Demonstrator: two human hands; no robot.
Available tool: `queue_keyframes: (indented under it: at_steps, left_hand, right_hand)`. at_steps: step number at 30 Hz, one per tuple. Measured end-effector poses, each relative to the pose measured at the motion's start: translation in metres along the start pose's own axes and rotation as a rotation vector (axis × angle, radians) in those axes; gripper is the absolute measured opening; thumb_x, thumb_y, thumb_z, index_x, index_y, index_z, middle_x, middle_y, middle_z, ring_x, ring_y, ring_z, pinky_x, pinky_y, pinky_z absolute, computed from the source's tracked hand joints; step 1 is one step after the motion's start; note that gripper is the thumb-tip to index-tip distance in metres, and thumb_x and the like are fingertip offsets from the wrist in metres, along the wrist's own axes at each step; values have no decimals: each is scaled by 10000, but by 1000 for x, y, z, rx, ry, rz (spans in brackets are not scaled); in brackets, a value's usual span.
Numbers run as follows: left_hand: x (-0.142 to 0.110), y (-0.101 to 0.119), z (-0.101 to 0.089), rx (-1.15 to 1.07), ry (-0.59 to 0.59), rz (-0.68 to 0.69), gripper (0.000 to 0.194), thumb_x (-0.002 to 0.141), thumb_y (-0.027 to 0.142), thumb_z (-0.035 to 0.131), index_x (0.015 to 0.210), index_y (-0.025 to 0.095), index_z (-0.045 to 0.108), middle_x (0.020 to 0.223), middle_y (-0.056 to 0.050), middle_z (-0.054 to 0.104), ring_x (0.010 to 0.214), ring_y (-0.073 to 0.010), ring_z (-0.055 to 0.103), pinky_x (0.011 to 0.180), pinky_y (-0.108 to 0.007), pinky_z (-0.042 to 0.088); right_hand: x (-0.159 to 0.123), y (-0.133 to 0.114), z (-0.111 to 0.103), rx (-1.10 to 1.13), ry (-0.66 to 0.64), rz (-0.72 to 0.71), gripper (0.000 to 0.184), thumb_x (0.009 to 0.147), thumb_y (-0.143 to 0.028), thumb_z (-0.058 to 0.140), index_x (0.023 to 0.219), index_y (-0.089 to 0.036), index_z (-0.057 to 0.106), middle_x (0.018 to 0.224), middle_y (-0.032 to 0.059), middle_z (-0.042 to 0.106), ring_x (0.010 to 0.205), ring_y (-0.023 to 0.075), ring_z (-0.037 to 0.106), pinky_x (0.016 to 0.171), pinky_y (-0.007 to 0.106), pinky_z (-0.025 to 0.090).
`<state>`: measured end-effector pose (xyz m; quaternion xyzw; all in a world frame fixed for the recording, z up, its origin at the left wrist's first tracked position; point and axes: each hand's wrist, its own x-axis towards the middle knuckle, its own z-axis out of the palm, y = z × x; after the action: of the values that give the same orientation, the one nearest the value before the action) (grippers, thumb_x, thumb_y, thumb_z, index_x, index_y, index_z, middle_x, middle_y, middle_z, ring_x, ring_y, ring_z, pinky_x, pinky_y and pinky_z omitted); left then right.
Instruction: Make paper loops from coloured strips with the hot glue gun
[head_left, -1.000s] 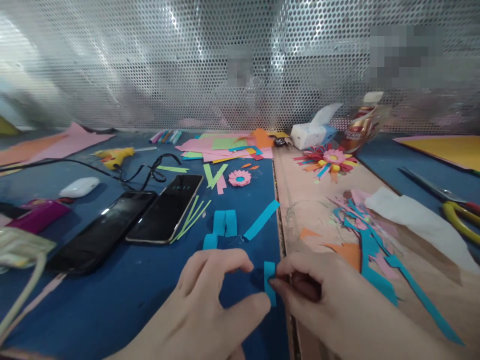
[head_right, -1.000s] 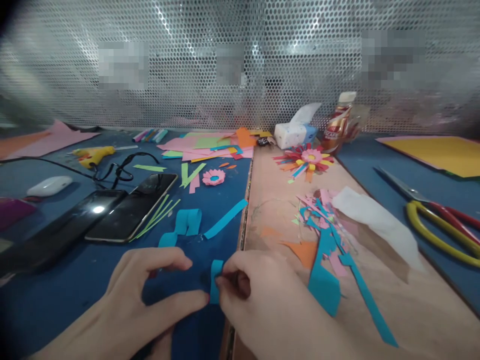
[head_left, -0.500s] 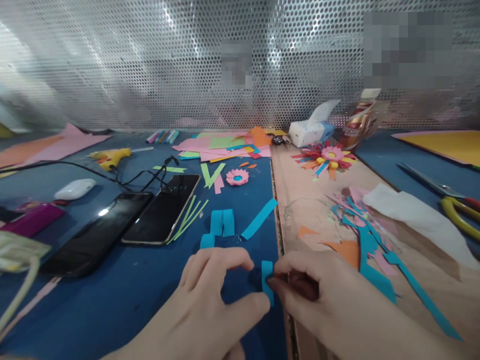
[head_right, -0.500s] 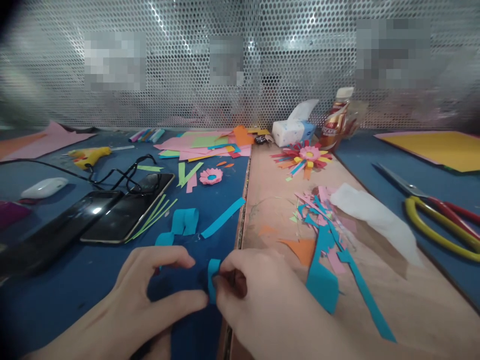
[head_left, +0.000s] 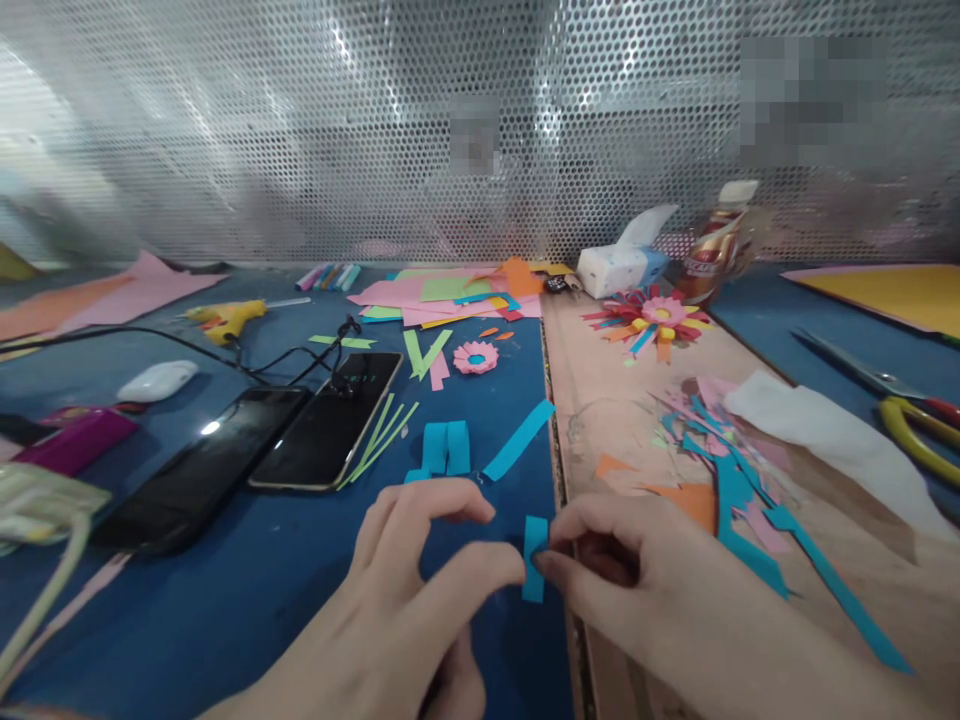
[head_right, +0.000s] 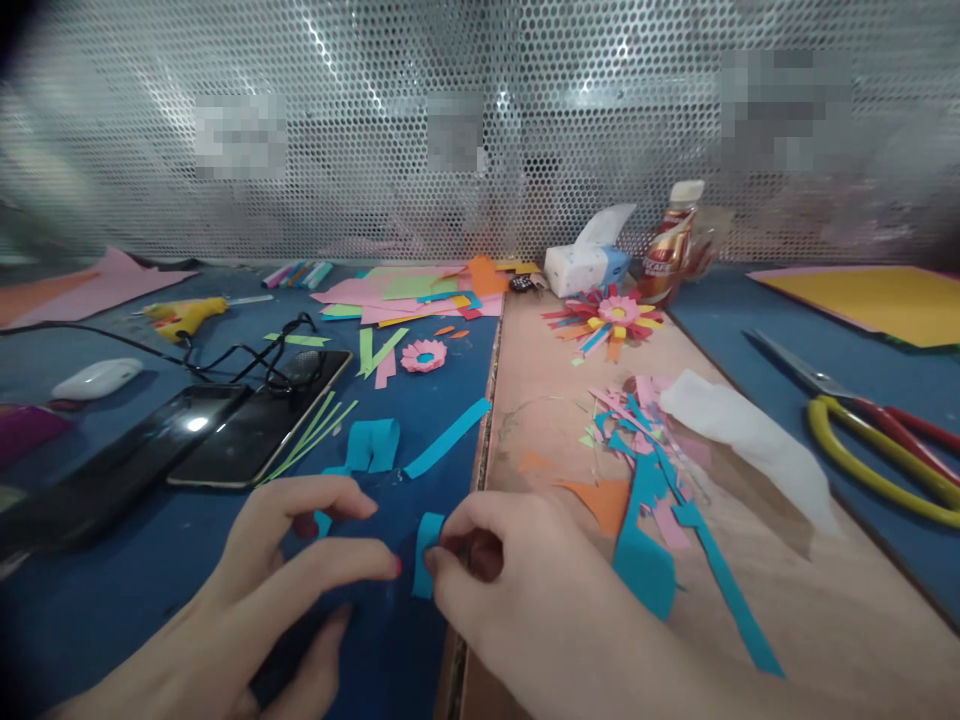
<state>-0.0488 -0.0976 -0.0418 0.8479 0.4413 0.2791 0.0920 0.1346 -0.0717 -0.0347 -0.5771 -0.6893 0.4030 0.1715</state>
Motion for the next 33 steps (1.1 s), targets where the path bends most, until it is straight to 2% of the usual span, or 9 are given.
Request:
queue_keyframes:
  at_steps: [4, 9, 16, 19, 22, 25, 27, 31, 33]
  left_hand:
    - [8, -5, -10, -6, 8, 11, 340, 700, 12, 367, 942, 238, 443, 1060, -45, 424, 992, -179, 441, 823, -313, 408]
    - [14, -8, -21, -25, -52, 14, 285, 748, 65, 425, 973, 240, 445, 1074, -31, 490, 1047, -168, 445, 869, -303, 401]
    - [24, -17, -32, -152, -129, -96, 289, 801, 145, 475, 1060, 273, 487, 1026, 16, 576, 966, -126, 522, 847, -255, 425]
    - [24, -22, -34, -181, -165, -96, 244, 770, 114, 499, 953, 261, 566, 935, 30, 614, 902, -122, 550, 806, -239, 434]
    - [20, -25, -35, -177, -137, -102, 172, 735, 94, 516, 798, 229, 603, 796, 38, 632, 780, -115, 572, 723, -219, 446]
    - [15, -30, -37, -178, -111, -99, 174, 727, 76, 513, 762, 216, 610, 758, 34, 633, 741, -109, 575, 688, -204, 453]
    - [11, -34, -40, -162, -78, -94, 185, 738, 80, 512, 767, 222, 626, 780, 22, 631, 764, -114, 573, 701, -206, 459]
    - [2, -44, -45, 7, 31, -92, 184, 767, 149, 532, 770, 266, 674, 831, 1, 630, 800, -145, 560, 717, -250, 474]
    - [-1, -47, -47, 92, 41, -89, 169, 769, 186, 550, 763, 286, 686, 846, 1, 636, 809, -157, 556, 719, -266, 482]
  right_hand:
    - [3, -3, -14, 249, -127, 43, 151, 732, -312, 540, 693, -174, 586, 627, -22, 521, 566, 81, 440, 505, 178, 320]
    - [4, -13, -23, 433, -248, 39, 175, 726, -308, 590, 679, -145, 546, 592, -40, 433, 535, 62, 349, 493, 182, 257]
    - [8, -13, -12, 183, -242, -94, 212, 751, -390, 552, 731, -185, 602, 583, -40, 452, 532, 73, 374, 454, 176, 245]
    - [12, -18, -4, 140, -254, -128, 206, 747, -374, 550, 736, -182, 621, 575, -39, 473, 519, 66, 385, 439, 163, 251]
    - [13, -30, 0, 158, -298, -147, 184, 740, -339, 559, 726, -170, 630, 569, -43, 488, 506, 55, 390, 424, 147, 253]
    - [13, -41, -5, 88, -306, -163, 198, 733, -382, 576, 769, -203, 652, 600, -42, 524, 528, 63, 425, 428, 155, 259]
    - [16, -42, -14, -63, -233, -194, 264, 772, -445, 517, 796, -221, 656, 629, -30, 555, 554, 85, 456, 456, 181, 282]
    - [42, -28, -46, -381, 109, -198, 403, 861, -453, 330, 774, -178, 613, 680, 15, 575, 636, 136, 497, 567, 245, 332]
    - [59, -18, -62, -418, 139, -161, 415, 842, -469, 353, 742, -154, 604, 659, 31, 563, 617, 150, 491, 558, 260, 325]
